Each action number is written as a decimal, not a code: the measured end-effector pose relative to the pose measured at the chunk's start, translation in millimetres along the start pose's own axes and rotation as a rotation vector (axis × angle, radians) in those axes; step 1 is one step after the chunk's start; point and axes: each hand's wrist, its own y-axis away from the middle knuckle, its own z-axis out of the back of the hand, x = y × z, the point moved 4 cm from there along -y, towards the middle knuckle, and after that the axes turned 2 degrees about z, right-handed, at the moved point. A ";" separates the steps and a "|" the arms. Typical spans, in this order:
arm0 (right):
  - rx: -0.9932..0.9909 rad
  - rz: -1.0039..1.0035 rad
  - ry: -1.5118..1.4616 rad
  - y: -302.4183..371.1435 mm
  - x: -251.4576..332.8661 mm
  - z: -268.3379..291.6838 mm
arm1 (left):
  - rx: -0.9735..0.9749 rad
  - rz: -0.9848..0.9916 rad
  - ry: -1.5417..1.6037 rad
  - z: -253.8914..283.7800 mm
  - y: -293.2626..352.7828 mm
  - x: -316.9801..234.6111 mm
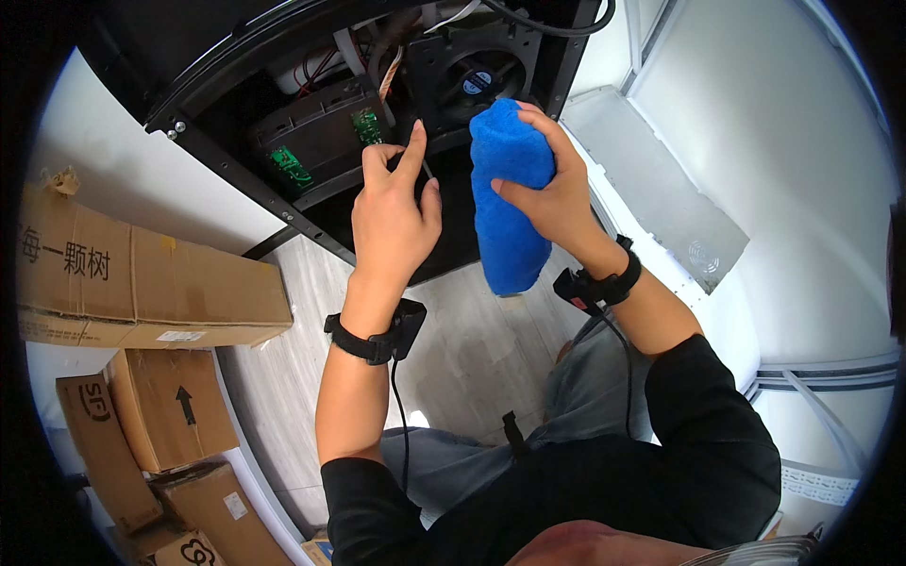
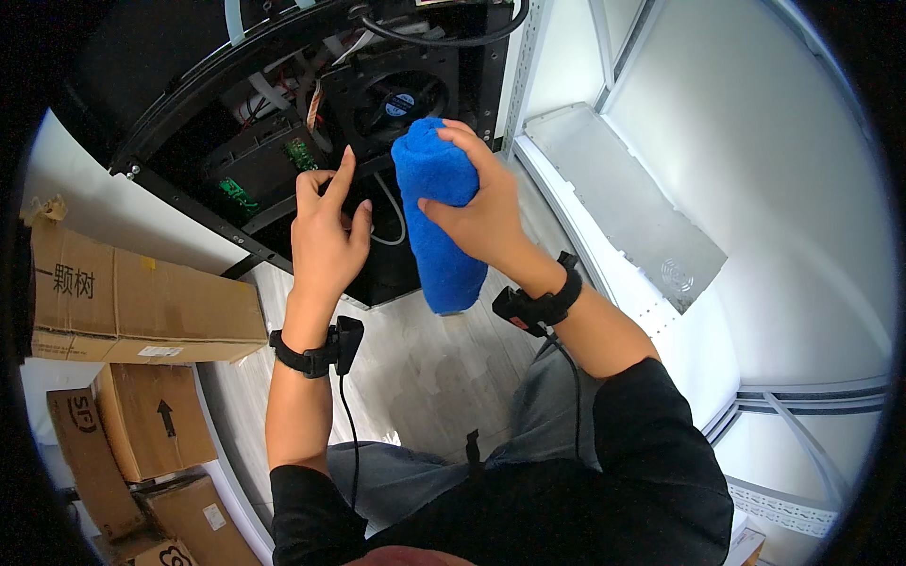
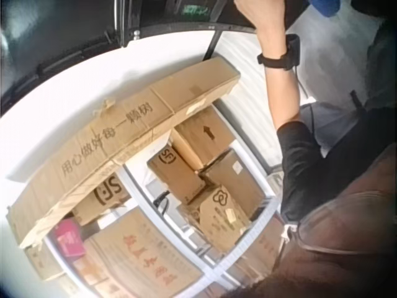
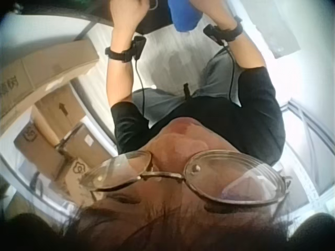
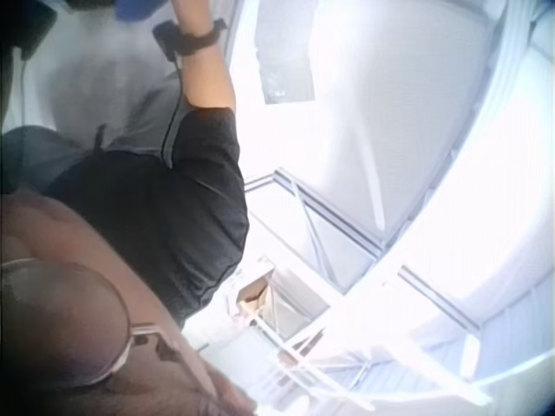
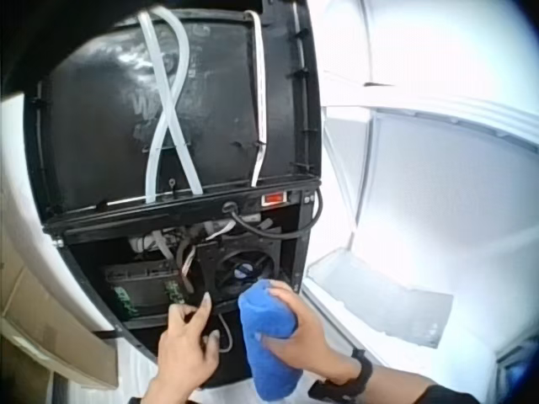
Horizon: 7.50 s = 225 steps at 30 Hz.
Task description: The person wipes the interior of a black electronic device with a blue cloth. Then, using a screwdriver, they remove screws from a beige and black component and place it on a shelf. Finally, they attach a metal panel to the back of the device.
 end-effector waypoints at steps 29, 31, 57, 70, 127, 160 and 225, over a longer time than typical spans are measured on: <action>0.005 0.425 0.580 -25.9 31.1 -2.9 | -0.037 0.043 0.071 -1.9 -0.9 3.3; -0.017 0.478 0.573 -28.7 32.8 -2.3 | -0.035 0.046 0.074 -2.0 -1.1 3.2; 0.036 0.720 0.606 -43.5 36.0 -11.3 | -0.130 -0.037 0.091 -7.6 -1.9 8.1; 0.072 0.634 0.625 -41.7 44.3 -5.0 | -0.142 -0.047 0.091 -8.7 -2.7 10.0; 0.027 0.495 0.629 -45.4 40.3 6.0 | -0.151 -0.020 0.085 -8.0 0.1 7.3; 0.278 0.377 0.433 -32.7 30.5 -12.6 | -0.149 -0.051 0.089 -5.2 0.8 6.1; 0.029 0.409 0.571 1.9 27.1 -25.4 | -0.081 -0.032 0.226 9.4 -3.5 1.3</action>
